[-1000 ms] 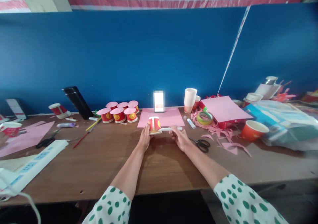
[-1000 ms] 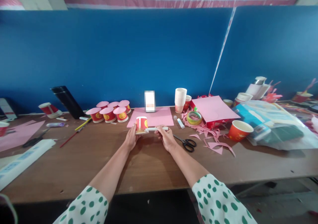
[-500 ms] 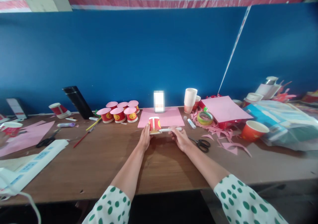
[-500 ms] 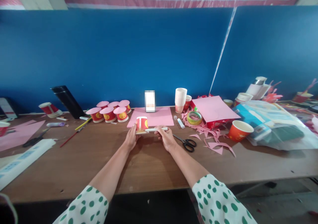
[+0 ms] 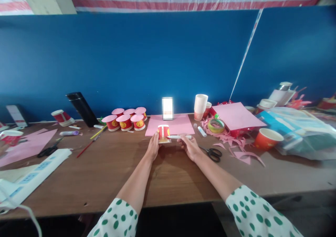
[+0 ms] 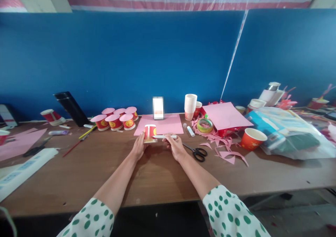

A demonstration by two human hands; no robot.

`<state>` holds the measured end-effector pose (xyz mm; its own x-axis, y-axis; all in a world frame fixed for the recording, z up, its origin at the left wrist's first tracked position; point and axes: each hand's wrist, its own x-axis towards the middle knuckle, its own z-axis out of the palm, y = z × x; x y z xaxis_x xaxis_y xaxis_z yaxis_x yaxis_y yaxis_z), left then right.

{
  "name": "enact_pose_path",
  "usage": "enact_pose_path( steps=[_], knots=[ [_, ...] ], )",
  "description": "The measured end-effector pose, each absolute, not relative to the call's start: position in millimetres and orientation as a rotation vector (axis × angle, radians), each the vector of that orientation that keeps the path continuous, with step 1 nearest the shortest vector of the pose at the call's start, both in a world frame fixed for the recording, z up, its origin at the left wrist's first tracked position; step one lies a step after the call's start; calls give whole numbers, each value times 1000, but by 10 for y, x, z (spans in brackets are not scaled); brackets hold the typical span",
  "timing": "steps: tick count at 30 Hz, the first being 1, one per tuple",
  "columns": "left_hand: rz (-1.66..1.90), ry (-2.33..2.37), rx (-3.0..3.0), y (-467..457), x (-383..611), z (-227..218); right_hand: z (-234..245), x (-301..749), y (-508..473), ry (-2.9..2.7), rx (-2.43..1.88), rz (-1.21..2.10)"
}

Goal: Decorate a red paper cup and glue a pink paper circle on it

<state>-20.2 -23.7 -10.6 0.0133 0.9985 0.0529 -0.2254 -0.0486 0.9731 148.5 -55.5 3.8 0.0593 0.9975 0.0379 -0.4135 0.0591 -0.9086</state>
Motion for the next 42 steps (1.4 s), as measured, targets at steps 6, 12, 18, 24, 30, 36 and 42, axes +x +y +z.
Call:
enact_pose_path(
  steps=[6, 12, 18, 24, 30, 36, 42],
  knots=[
    [1343, 947, 1095, -233, -213, -119, 28, 1486, -546, -875, -869, 1313],
    [1353, 965, 1107, -240, -215, -116, 20, 1482, -544, -859, -860, 1314],
    [1346, 947, 1071, -242, -212, -113, 29, 1485, -547, -865, -860, 1321],
    [1337, 936, 1081, -244, -215, -112, 35, 1486, -549, -846, -863, 1320],
    [1331, 929, 1083, -219, -222, -143, 25, 1490, -543, -842, -862, 1327],
    [1351, 945, 1053, -199, -229, -174, 36, 1483, -545, -835, -863, 1329],
    [1344, 958, 1062, -215, -219, -149, 30, 1483, -546, -838, -853, 1330]
  ],
)
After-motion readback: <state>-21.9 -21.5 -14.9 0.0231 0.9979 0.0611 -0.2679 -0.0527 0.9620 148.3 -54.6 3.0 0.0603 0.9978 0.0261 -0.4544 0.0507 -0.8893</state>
